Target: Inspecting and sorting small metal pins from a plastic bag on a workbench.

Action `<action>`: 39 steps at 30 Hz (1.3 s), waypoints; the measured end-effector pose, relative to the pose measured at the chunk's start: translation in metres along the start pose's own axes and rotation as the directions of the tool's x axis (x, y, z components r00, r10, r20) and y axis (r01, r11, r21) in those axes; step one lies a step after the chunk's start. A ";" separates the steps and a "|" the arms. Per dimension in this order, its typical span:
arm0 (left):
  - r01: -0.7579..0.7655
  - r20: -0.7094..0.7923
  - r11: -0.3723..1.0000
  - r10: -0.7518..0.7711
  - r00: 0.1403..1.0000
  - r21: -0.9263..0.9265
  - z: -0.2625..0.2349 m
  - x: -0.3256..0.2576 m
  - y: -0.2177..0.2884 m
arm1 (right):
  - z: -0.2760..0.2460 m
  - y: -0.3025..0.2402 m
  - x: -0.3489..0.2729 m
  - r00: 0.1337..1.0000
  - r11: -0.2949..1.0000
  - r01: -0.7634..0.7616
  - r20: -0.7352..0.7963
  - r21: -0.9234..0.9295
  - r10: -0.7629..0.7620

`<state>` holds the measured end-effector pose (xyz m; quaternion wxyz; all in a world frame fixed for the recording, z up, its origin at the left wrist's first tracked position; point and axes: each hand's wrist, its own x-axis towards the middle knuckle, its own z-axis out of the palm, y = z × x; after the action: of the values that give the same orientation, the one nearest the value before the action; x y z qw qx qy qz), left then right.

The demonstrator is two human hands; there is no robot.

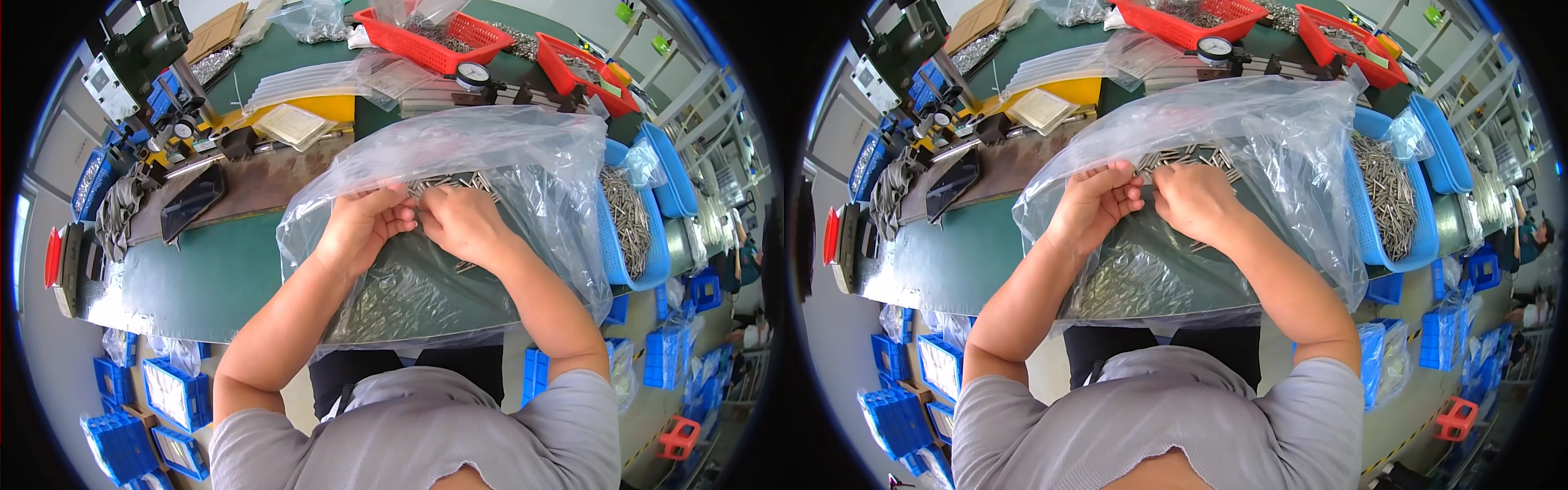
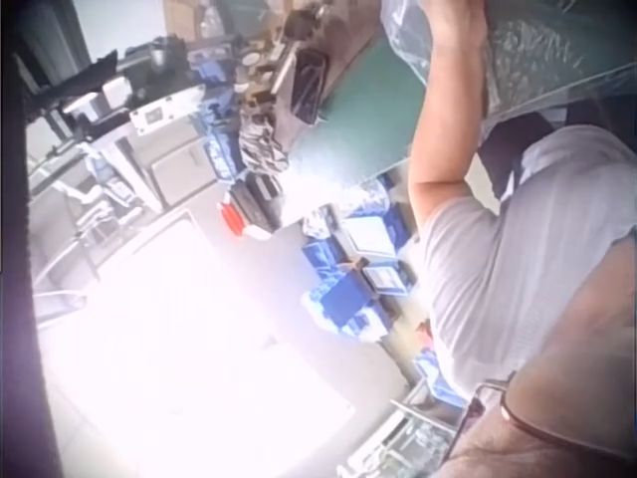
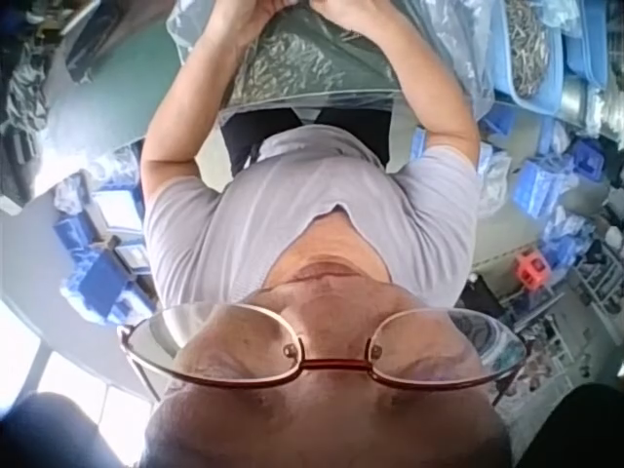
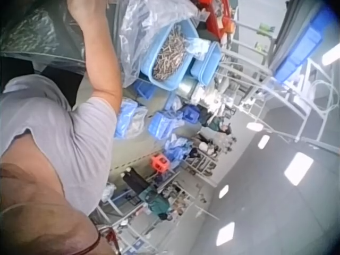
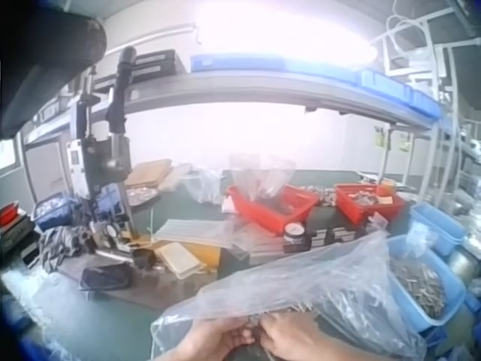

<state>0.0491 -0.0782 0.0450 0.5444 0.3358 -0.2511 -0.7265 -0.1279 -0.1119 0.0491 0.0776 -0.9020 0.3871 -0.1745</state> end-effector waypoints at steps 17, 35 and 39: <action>0.102 0.154 0.990 -0.086 0.984 -0.098 0.000 -0.001 -0.005 | -0.017 -0.003 0.002 0.948 0.141 -0.184 0.137 0.973 0.289; 0.051 0.050 0.998 -0.049 0.998 -0.035 -0.001 0.005 -0.011 | -0.004 0.003 -0.002 0.974 0.393 -0.058 -0.035 0.918 0.225; -0.041 0.022 0.998 0.042 0.999 -0.044 -0.012 -0.006 -0.010 | -0.002 -0.008 -0.001 0.976 0.668 0.038 -0.172 0.744 0.136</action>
<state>0.0527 -0.0699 0.0311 0.5636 0.3104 -0.2482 -0.7242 -0.1240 -0.1056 0.0525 0.4007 -0.7574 0.3124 -0.4101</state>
